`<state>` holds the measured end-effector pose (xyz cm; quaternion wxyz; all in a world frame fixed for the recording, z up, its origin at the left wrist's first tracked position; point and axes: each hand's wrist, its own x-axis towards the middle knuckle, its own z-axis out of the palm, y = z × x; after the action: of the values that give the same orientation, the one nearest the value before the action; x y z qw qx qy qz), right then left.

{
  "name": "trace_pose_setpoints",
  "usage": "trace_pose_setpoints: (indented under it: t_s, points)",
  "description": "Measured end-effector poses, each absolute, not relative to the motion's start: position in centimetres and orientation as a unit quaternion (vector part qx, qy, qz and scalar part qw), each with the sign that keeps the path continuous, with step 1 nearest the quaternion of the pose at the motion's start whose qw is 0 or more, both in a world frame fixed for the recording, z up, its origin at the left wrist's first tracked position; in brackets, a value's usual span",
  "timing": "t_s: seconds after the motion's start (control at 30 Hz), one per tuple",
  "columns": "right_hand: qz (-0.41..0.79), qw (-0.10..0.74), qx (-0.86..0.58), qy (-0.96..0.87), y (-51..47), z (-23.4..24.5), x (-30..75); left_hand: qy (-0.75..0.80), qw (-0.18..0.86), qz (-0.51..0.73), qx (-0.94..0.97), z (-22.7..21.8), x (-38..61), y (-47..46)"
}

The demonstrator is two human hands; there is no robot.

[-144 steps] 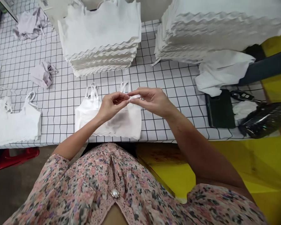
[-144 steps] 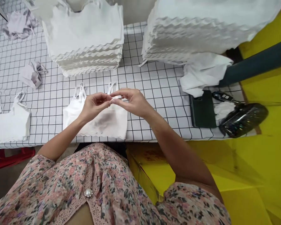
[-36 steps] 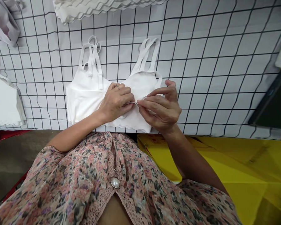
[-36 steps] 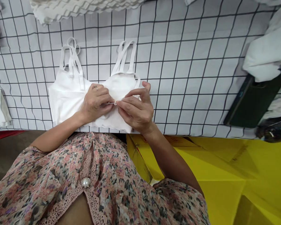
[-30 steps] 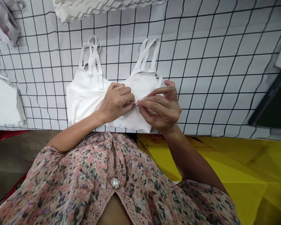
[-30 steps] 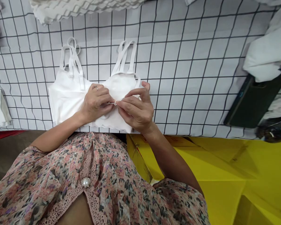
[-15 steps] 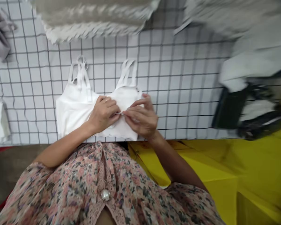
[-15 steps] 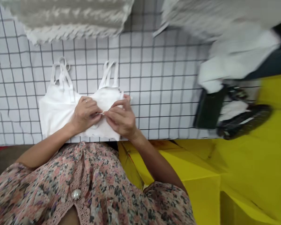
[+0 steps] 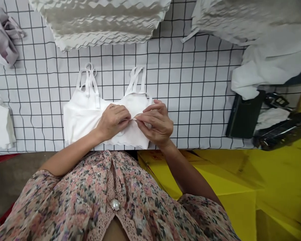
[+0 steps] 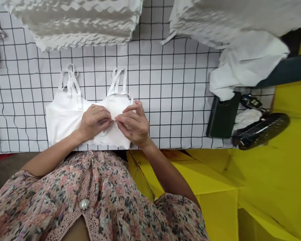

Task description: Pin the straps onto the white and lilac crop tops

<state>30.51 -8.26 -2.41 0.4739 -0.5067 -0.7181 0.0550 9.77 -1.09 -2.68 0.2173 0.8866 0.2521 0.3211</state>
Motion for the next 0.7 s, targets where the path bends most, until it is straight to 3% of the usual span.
trace_pose_setpoints:
  t_s: [0.7]
  points:
    - [0.071,0.404,-0.515,-0.753,-9.15,-3.14,31.27,0.258,0.24,0.305,0.885,-2.65,10.2,-1.56]
